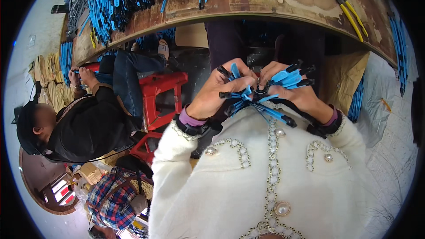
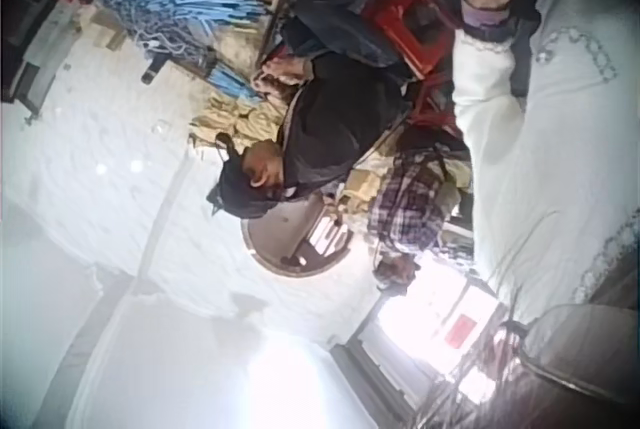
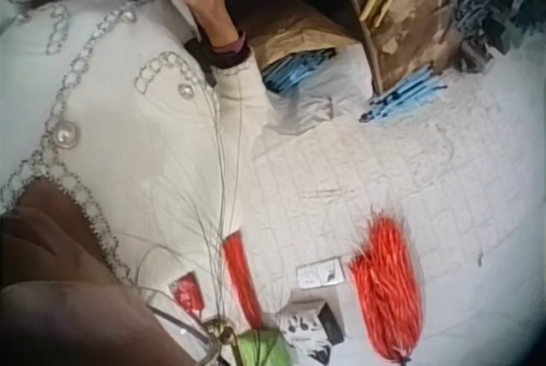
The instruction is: Assembling small blue and black components at a workbench using pliers.
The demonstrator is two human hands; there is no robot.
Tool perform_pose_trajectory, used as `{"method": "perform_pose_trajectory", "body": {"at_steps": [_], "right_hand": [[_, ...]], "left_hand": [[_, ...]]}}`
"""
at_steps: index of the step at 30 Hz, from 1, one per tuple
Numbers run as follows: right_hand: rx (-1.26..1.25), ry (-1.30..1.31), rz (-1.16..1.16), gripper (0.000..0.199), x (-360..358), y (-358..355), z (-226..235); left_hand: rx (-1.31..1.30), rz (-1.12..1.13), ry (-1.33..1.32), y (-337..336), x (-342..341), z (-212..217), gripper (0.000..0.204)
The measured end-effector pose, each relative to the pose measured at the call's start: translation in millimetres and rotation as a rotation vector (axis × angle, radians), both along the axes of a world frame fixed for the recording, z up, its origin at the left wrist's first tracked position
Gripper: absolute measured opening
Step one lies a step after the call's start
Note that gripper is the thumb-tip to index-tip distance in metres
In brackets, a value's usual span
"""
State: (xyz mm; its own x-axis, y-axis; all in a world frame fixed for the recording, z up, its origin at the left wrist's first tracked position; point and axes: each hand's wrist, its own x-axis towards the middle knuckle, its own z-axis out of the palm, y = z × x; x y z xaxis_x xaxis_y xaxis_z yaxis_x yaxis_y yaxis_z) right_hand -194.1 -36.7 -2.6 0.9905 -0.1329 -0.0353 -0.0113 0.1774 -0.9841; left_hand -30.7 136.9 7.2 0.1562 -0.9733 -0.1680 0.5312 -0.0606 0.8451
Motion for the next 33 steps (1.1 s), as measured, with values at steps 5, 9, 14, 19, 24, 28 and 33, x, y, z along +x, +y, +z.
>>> {"method": "perform_pose_trajectory", "body": {"at_steps": [5, 9, 14, 19, 24, 28, 33], "right_hand": [[0.194, 0.119, -0.094, 0.029, 6.8, -7.6, 1.0], [0.121, 0.100, -0.177, 0.029, 8.2, 1.1, 1.0], [0.123, 0.104, -0.151, 0.027, 13.5, -2.0, 7.6], [0.284, 0.114, -0.191, 0.029, 7.7, 3.6, 3.6], [0.228, 0.142, -0.044, 0.034, 1.2, 2.7, 9.0], [-0.472, 0.147, 0.400, 0.039, 16.9, -66.7, 89.9], [-1.022, -0.015, 0.183, 0.017, 124.5, -188.5, 96.9]], "left_hand": [[0.011, -0.034, 0.067, -5.7, -2.6, 6.5, 0.024], [0.059, 0.028, -0.356, -12.8, -10.1, 1.9, 0.026], [0.256, 0.010, -0.428, -22.4, -0.3, 9.6, 0.026], [0.172, 0.061, -0.292, -22.6, -5.1, 19.2, 0.023], [0.143, -0.008, -0.352, -13.6, 1.1, 2.2, 0.024], [0.026, -0.080, -0.206, -4.8, 29.2, -29.2, 0.031], [0.011, -0.066, -0.107, -21.9, 64.7, -27.6, 0.032]]}}
